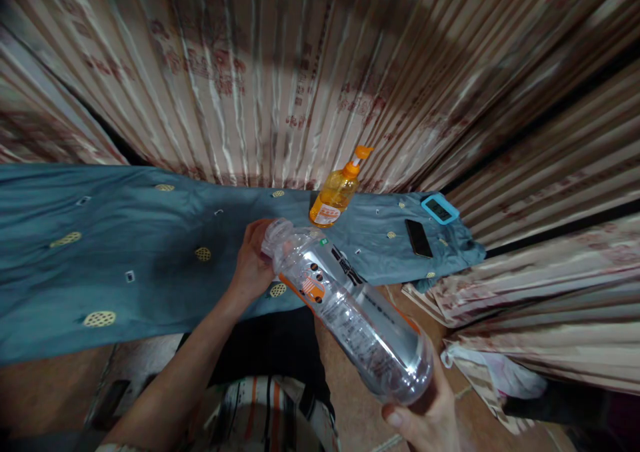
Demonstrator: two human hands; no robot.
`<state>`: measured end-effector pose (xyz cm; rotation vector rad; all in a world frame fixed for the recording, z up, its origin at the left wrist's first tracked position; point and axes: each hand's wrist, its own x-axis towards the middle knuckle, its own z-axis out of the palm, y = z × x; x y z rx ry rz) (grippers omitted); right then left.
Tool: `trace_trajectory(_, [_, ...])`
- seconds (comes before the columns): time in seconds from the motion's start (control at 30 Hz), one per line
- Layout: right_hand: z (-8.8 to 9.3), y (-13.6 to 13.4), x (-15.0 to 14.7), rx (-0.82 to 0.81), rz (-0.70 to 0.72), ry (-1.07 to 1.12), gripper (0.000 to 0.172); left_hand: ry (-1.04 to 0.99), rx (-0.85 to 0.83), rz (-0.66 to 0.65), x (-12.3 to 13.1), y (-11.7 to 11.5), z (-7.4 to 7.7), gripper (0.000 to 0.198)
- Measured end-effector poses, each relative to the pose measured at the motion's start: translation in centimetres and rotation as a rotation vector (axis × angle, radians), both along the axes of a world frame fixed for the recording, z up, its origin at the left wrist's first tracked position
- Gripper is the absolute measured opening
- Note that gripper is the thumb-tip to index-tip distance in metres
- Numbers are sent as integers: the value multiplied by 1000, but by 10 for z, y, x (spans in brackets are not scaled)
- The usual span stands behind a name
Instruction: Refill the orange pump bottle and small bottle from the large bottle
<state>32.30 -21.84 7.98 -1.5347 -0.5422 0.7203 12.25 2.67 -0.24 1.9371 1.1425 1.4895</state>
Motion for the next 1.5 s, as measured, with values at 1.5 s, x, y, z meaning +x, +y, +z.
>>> trace_trajectory(1.5, [4,2,-2,-77,-16,-84,107,-23,-14,25,0,-1,0,44])
